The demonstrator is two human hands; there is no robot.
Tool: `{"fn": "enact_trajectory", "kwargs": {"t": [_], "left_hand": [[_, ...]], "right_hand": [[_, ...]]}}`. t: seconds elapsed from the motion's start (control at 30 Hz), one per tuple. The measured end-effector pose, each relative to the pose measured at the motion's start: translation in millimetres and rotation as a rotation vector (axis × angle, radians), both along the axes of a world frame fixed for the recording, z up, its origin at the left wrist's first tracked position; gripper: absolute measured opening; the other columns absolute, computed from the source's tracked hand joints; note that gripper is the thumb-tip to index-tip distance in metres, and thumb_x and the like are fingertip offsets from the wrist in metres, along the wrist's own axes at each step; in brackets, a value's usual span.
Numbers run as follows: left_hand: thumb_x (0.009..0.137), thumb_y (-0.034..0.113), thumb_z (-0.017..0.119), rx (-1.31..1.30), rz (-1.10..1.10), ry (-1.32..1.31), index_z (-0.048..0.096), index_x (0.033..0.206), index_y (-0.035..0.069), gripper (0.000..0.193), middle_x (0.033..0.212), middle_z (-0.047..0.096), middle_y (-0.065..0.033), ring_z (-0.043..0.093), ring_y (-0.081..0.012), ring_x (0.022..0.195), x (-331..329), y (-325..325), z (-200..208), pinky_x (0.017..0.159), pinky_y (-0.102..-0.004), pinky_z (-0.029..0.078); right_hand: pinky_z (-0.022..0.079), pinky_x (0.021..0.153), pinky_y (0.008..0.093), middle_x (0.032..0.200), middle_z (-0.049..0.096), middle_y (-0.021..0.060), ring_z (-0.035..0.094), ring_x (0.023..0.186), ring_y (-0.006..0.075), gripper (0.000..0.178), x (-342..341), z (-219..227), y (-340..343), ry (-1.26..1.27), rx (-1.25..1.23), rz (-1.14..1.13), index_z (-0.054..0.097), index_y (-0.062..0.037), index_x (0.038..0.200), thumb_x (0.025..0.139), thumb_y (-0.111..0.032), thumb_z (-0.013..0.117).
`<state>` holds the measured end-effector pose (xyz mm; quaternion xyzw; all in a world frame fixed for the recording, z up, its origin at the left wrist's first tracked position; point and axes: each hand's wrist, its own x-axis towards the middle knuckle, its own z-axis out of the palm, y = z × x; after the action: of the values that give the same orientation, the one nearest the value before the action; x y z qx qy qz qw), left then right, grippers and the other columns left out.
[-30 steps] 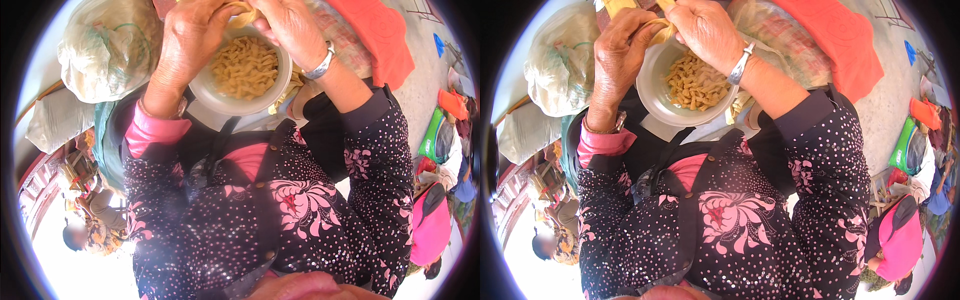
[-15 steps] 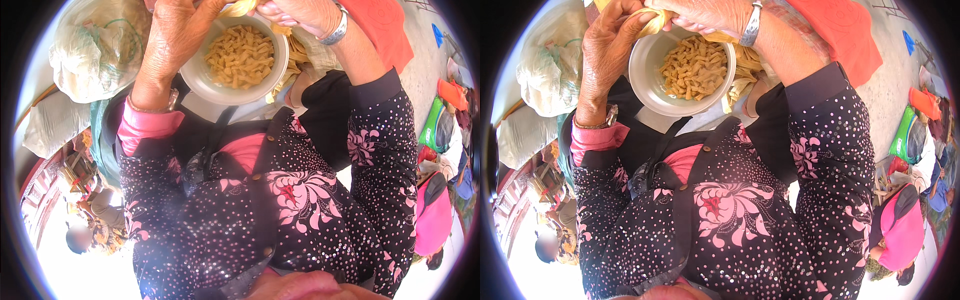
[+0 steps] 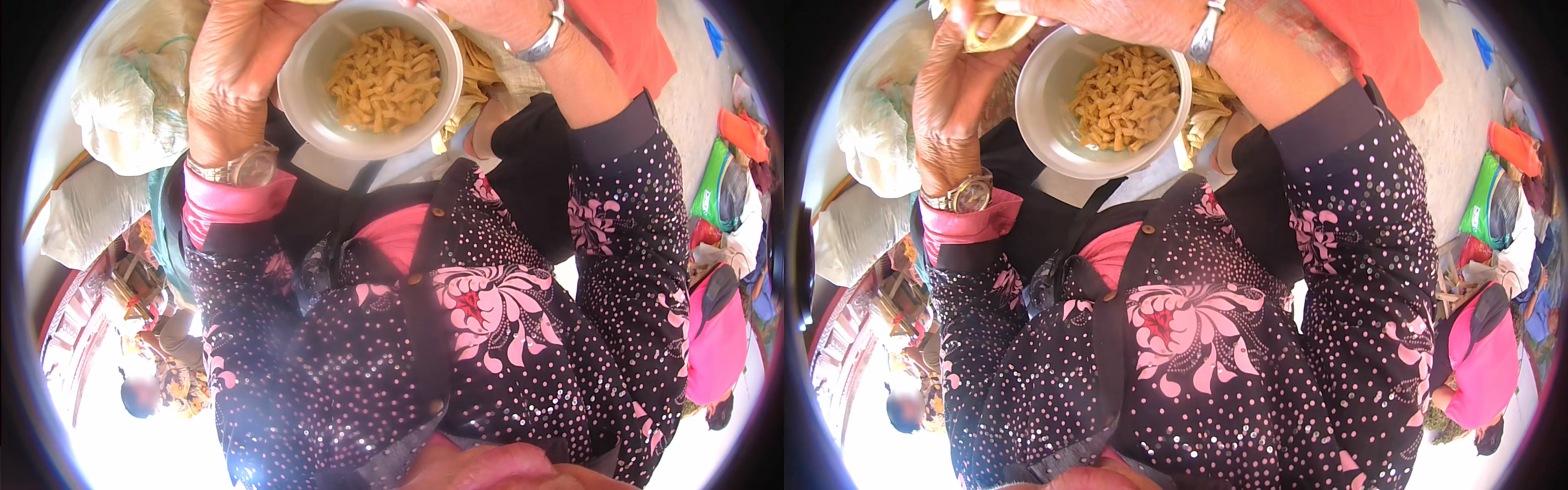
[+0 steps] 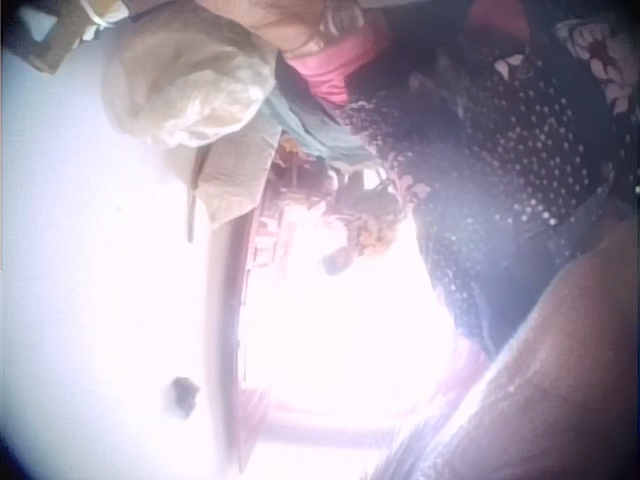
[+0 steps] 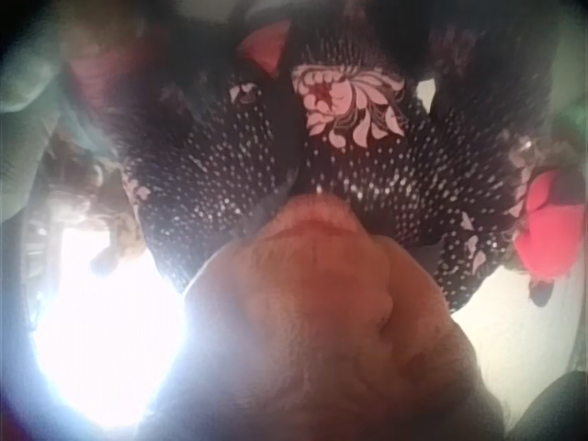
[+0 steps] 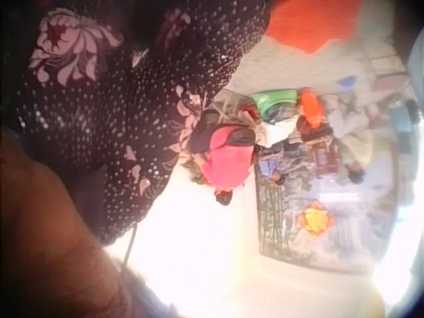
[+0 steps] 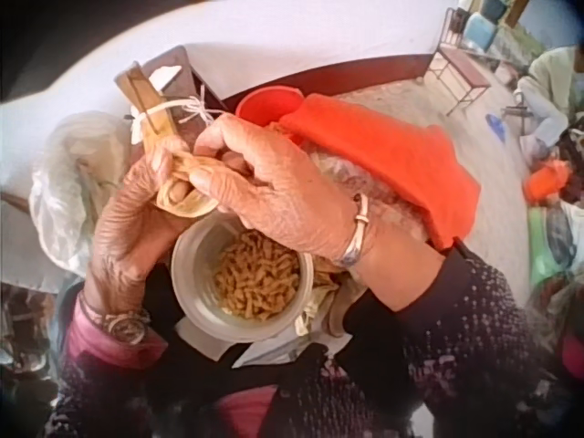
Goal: The person is pinching small pieces of yellow dough from a long strip and pressing them against a wooden board to shape them before placing them into a white bucket.
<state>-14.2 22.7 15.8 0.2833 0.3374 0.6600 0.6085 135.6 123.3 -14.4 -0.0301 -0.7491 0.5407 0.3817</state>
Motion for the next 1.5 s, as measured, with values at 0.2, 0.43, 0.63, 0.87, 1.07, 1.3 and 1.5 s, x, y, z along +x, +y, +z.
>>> {"fn": "enact_trajectory", "kwargs": {"t": [0.2,0.43,0.63,0.87,1.07,1.3,1.5], "left_hand": [[0.092,0.017,0.062,0.334,-0.239,0.119,0.041,0.137,0.002,0.052,0.130,0.052,-0.0132,0.051,-0.0271,0.121,-1,2,-6,0.107,-0.0454,0.039],[0.097,0.011,0.055,0.262,-0.164,0.346,0.048,0.133,0.000,0.039,0.124,0.057,-0.0112,0.059,-0.0194,0.111,2,5,-5,0.094,-0.0316,0.050],[0.099,0.024,0.055,0.340,-0.040,0.753,0.048,0.132,-0.001,0.042,0.118,0.059,-0.0103,0.058,-0.0165,0.106,14,4,-7,0.090,-0.0266,0.048],[0.103,0.038,0.042,0.156,-0.021,0.619,0.049,0.128,-0.005,0.050,0.111,0.062,-0.0136,0.063,-0.0191,0.096,28,2,3,0.081,-0.0296,0.053],[0.104,0.036,0.039,0.330,-0.223,0.487,0.049,0.129,-0.006,0.051,0.099,0.065,-0.0164,0.067,-0.0210,0.086,18,8,-9,0.080,-0.0305,0.054],[0.104,0.039,0.035,0.325,-0.186,0.594,0.048,0.131,-0.006,0.055,0.098,0.065,-0.0135,0.065,-0.0190,0.084,15,10,-13,0.080,-0.0294,0.052],[0.103,0.044,0.033,0.248,-0.102,0.559,0.051,0.126,-0.006,0.058,0.107,0.063,-0.0173,0.065,-0.0222,0.085,17,4,-13,0.078,-0.0324,0.055]], "right_hand": [[0.037,0.045,0.0150,0.067,0.054,-0.0035,0.047,0.050,0.0010,0.026,12,14,2,-0.091,-0.274,0.089,0.061,-0.0033,0.098,0.099,-0.029,0.054],[0.035,0.041,0.0152,0.064,0.053,-0.0043,0.047,0.047,0.0008,0.026,21,2,-1,-0.182,-0.358,-0.006,0.062,-0.0046,0.093,0.099,-0.029,0.055],[0.036,0.039,0.0144,0.064,0.055,-0.0033,0.048,0.046,0.0006,0.029,24,11,-8,-0.236,-0.370,0.039,0.060,-0.0050,0.095,0.099,-0.034,0.054],[0.037,0.040,0.0157,0.065,0.056,-0.0013,0.050,0.047,0.0024,0.033,17,-10,-5,-0.167,-0.280,-0.107,0.049,-0.0051,0.110,0.096,-0.033,0.058],[0.038,0.041,0.0161,0.068,0.057,-0.0005,0.051,0.047,0.0033,0.036,22,-7,-14,-0.135,-0.442,-0.035,0.045,-0.0064,0.115,0.096,-0.033,0.059],[0.038,0.041,0.0149,0.070,0.058,-0.0002,0.052,0.049,0.0029,0.035,25,3,-19,-0.148,-0.474,0.014,0.048,-0.0064,0.116,0.097,-0.034,0.057],[0.044,0.048,0.0182,0.084,0.062,0.0045,0.056,0.057,0.0059,0.038,24,4,-19,-0.122,-0.426,0.069,0.049,-0.0031,0.116,0.096,-0.034,0.058]]}}
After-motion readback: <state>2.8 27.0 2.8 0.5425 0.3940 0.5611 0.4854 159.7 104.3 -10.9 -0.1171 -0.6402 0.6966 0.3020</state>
